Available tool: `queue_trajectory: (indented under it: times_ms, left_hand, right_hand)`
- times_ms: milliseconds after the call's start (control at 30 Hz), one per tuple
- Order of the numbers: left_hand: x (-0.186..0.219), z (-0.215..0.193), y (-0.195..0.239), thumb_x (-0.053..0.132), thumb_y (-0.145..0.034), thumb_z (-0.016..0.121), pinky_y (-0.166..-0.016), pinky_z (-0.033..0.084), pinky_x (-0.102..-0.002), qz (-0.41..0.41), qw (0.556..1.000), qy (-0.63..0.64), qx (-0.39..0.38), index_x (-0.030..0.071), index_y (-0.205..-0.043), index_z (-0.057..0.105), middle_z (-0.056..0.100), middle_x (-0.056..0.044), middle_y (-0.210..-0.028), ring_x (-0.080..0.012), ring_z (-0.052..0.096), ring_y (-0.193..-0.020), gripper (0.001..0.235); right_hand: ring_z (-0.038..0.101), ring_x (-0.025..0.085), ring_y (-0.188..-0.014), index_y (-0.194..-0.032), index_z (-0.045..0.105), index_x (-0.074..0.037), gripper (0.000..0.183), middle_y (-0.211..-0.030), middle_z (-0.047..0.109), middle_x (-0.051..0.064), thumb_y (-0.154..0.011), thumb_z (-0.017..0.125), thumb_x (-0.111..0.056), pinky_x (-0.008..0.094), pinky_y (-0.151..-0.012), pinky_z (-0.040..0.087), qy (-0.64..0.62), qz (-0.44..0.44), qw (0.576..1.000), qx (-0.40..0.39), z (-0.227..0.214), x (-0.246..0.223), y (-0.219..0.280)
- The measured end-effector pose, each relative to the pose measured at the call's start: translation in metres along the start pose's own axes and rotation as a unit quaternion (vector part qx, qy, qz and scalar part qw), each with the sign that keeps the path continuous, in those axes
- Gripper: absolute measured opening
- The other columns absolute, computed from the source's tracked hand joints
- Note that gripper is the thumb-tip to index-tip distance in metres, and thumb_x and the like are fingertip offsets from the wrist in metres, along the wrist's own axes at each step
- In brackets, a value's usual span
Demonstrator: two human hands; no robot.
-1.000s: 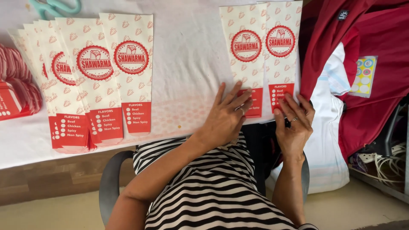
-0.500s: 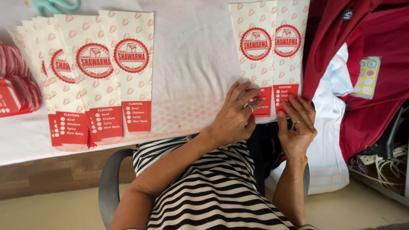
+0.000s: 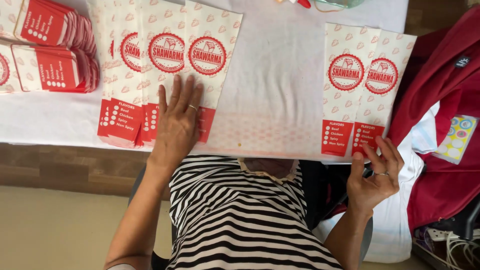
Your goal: Folding and gluing paper shawarma bags and arranging them in rows on a table.
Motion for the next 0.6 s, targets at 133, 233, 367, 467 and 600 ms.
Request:
queue_trajectory:
  times_ms: [133, 233, 367, 467, 600]
  left_hand:
    - [0.037, 0.039, -0.007, 0.018, -0.095, 0.069, -0.119, 0.021, -0.066, 0.014, 0.997, 0.01, 0.079, 0.003, -0.143, 0.061, 0.056, -0.024, -0.149, -0.0473, 0.042, -0.144, 0.051]
    - [0.08, 0.062, -0.019, 0.023, -0.089, 0.077, -0.117, 0.023, -0.071, 0.026, 0.99, 0.065, 0.119, 0.003, -0.138, 0.064, 0.053, -0.024, -0.149, -0.058, 0.034, -0.142, 0.055]
    - [0.104, 0.057, -0.023, 0.025, -0.099, 0.066, -0.117, 0.026, -0.069, 0.029, 0.975, 0.133, 0.173, -0.002, -0.134, 0.062, 0.054, -0.026, -0.146, -0.0522, 0.041, -0.142, 0.044]
    - [0.103, 0.035, -0.006, 0.017, -0.096, 0.071, -0.108, 0.041, -0.062, 0.059, 0.956, 0.201, 0.205, -0.001, -0.115, 0.07, 0.063, -0.022, -0.129, -0.0477, 0.057, -0.126, 0.026]
    - [0.11, 0.029, 0.027, 0.015, -0.09, 0.078, -0.101, 0.052, -0.054, 0.125, 0.929, 0.297, 0.179, 0.004, -0.096, 0.077, 0.073, -0.01, -0.111, -0.0349, 0.071, -0.111, 0.013]
  right_hand:
    - [0.059, 0.049, -0.126, -0.114, 0.075, 0.007, 0.018, -0.132, 0.065, 0.026, -0.099, 0.077, -0.003, 0.06, -0.112, 0.044, -0.058, -0.068, 0.996, -0.02, 0.031, -0.026, -0.013]
    - [0.06, 0.045, -0.127, -0.113, 0.074, 0.002, 0.019, -0.136, 0.063, 0.024, -0.095, 0.075, 0.0, 0.059, -0.112, 0.044, -0.135, -0.072, 0.987, -0.05, 0.059, -0.069, -0.017]
    - [0.061, 0.043, -0.128, -0.115, 0.074, 0.001, 0.025, -0.138, 0.062, 0.024, -0.09, 0.077, 0.0, 0.058, -0.116, 0.04, -0.176, -0.104, 0.971, -0.126, 0.082, -0.1, -0.012]
    - [0.064, 0.041, -0.124, -0.112, 0.074, 0.003, 0.026, -0.135, 0.064, 0.024, -0.088, 0.08, -0.002, 0.059, -0.114, 0.043, -0.196, -0.13, 0.96, -0.153, 0.085, -0.1, -0.007]
    - [0.07, 0.038, -0.117, -0.103, 0.075, 0.004, 0.021, -0.126, 0.069, 0.022, -0.085, 0.082, -0.003, 0.056, -0.111, 0.048, -0.212, -0.147, 0.952, -0.165, 0.084, -0.096, -0.001]
Point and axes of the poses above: each hand's wrist, its own y-axis away from the middle knuckle, its own z-axis out of the palm, x = y × z, the point moved 5 cm from there along -y, towards the middle knuckle
